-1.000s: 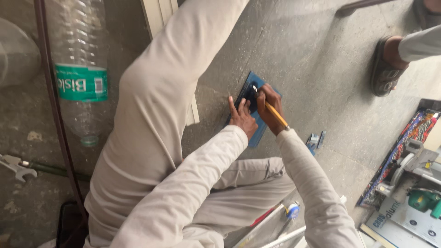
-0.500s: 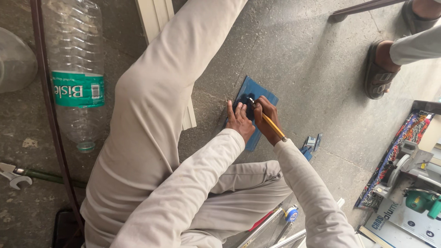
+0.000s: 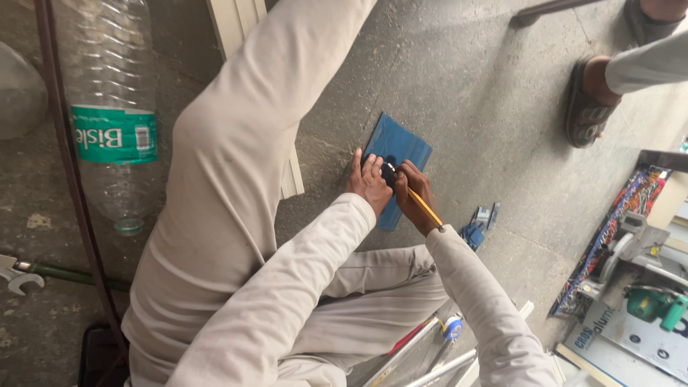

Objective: The person sits on the floor and uses a utility knife to score and snap blue plastic sheets into smaller pieces. They mark lines, score along them, and break the material into triangular and rectangular shapes.

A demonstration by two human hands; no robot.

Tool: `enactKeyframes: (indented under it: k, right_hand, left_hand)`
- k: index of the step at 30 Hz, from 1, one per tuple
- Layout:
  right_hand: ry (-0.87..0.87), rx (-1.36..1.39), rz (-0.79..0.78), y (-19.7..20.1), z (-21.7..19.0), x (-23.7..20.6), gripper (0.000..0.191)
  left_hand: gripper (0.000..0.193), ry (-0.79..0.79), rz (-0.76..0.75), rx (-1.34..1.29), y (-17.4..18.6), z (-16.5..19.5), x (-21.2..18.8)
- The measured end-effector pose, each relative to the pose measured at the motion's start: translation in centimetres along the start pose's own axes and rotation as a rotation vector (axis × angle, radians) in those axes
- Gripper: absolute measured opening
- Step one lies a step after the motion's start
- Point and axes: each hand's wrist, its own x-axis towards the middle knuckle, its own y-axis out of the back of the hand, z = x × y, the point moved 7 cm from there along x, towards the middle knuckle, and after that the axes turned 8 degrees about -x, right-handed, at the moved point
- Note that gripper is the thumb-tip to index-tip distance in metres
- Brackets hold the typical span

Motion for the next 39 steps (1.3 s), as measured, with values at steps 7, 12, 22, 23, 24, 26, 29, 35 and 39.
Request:
enactKeyframes:
  k: [7, 12, 22, 23, 24, 26, 29, 35, 39]
  right_hand:
    - [0.034, 0.01, 0.003, 0.3, 0.1, -1.5, 0.018]
    - [0.003, -0.017, -0.011, 0.3, 0.0, -2.6, 0.017]
    - [0.0, -0.003, -0.022, -0.2, 0.4, -4.7, 0.016]
    - [-0.017, -0.001, -0.029, -0.4, 0.6, -4.8, 0.016]
    - [-0.037, 0.002, -0.035, -0.5, 0.8, -5.1, 0.017]
    - [-0.031, -0.002, -0.029, -0.5, 1.0, -5.5, 0.017]
    - [-0.001, 0.006, -0.017, -0.7, 0.7, -6.3, 0.017]
    - [-0.057, 0.019, -0.054, -0.9, 0.7, -7.4, 0.018]
    - [-0.062, 0.011, -0.065, -0.8, 0.7, -8.2, 0.018]
  left_hand:
    - [0.035, -0.004, 0.137, -0.03, 0.3, -0.5, -0.2]
    - [0.027, -0.001, 0.043, -0.044, -0.3, -0.2, -0.2]
    - [0.017, -0.006, 0.034, -0.075, -0.4, -0.6, -0.4]
    - [0.017, -0.007, 0.03, -0.077, -0.4, -0.6, -0.3]
    - [0.017, -0.004, 0.016, -0.06, -0.5, -0.6, -0.3]
    - [0.016, 0.002, -0.006, -0.034, -0.7, -0.6, -0.2]
    - [0.018, 0.016, 0.102, -0.028, -0.2, -0.8, -0.4]
    - [0.013, 0.003, 0.0, -0.065, -1.0, -0.8, -0.3]
    - [0.013, 0.012, -0.024, -0.084, -1.0, -0.8, -0.1]
